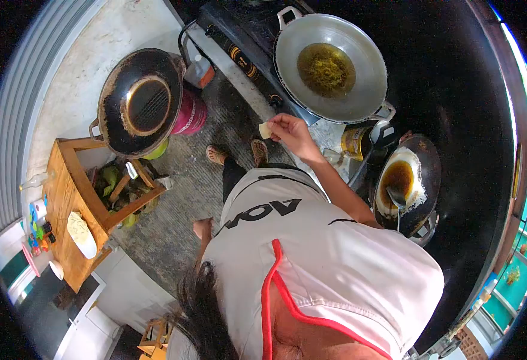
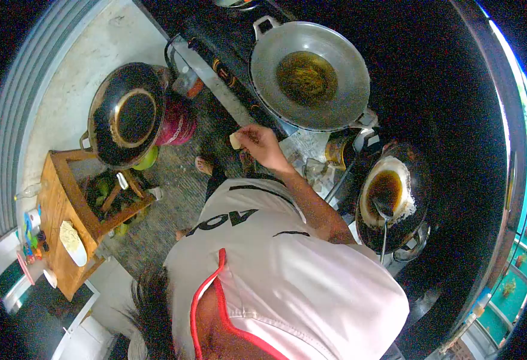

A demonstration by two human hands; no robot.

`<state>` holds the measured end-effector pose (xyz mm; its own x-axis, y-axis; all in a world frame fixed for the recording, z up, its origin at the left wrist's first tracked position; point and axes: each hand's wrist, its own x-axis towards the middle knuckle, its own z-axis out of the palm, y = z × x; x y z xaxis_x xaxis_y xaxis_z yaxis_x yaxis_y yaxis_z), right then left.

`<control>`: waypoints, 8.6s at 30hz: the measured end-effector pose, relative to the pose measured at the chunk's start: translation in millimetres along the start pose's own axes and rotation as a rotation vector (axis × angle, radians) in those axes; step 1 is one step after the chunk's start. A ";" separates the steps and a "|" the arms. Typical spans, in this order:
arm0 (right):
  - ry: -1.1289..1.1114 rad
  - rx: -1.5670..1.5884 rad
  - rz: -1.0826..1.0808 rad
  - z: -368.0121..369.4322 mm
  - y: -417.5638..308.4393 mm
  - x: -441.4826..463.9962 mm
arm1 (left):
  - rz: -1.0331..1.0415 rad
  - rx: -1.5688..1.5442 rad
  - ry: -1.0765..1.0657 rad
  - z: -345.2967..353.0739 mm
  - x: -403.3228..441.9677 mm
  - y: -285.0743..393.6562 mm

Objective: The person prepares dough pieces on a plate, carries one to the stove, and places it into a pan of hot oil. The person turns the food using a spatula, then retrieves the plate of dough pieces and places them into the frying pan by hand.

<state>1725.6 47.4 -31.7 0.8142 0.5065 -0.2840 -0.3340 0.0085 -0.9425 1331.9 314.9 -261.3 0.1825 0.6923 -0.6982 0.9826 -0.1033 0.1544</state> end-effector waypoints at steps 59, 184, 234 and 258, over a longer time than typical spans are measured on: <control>-0.210 0.090 0.311 24.4 2.1 -14.6 | 0.731 -0.823 -0.958 -118.6 -146.3 329.6; -0.219 -0.126 0.261 19.5 18.2 5.6 | 0.734 -0.868 -0.871 -86.0 -130.0 332.2; 0.798 -1.369 -0.011 -281.3 -12.1 134.9 | 0.383 -0.440 -0.304 -15.7 20.4 137.3; -0.393 0.453 0.180 146.9 71.1 36.7 | 1.866 0.101 0.502 -119.5 -136.1 323.6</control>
<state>1661.9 193.3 -83.3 0.5197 0.8124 -0.2644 -0.6879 0.2143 -0.6934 1620.8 272.6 -32.7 0.8333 -0.2145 0.5094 -0.4076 -0.8610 0.3043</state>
